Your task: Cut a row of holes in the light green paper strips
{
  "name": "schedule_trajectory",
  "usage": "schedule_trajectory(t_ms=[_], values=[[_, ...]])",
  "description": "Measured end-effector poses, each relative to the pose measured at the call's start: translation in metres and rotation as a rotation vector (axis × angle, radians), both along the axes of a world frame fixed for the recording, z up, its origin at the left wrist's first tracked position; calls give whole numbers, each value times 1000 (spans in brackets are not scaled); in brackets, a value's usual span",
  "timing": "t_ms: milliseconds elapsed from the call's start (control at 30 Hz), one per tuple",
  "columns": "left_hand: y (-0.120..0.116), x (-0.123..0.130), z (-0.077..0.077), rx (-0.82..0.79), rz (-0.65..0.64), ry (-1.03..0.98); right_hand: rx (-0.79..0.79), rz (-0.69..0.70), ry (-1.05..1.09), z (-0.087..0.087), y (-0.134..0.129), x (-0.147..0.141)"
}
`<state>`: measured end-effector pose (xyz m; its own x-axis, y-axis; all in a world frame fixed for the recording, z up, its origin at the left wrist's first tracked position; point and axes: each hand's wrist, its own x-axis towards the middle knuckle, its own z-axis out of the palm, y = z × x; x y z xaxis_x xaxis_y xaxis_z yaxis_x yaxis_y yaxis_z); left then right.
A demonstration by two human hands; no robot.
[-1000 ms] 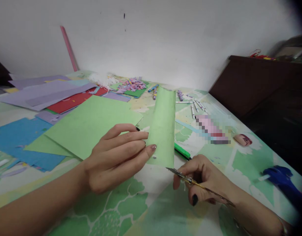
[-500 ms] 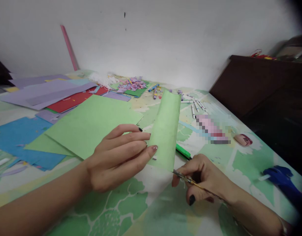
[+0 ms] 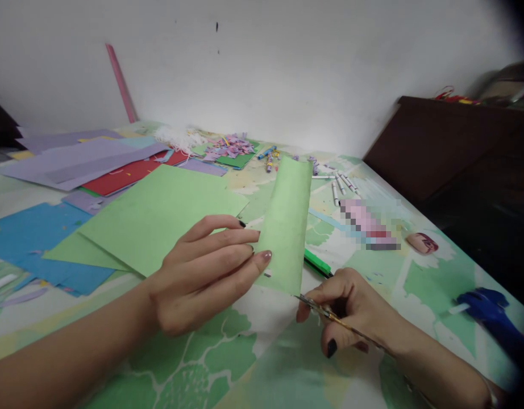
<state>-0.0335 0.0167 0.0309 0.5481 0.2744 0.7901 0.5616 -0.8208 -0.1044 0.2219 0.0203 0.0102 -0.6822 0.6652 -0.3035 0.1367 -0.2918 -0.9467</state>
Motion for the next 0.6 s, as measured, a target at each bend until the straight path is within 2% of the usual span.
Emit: schedule_trajectory(t_ms=[300, 600], values=[[4, -3, -2, 73, 8, 49, -38, -4, 14, -1, 0, 0], [0, -1, -1, 26, 53, 25, -47, -21, -18, 0, -1, -3]])
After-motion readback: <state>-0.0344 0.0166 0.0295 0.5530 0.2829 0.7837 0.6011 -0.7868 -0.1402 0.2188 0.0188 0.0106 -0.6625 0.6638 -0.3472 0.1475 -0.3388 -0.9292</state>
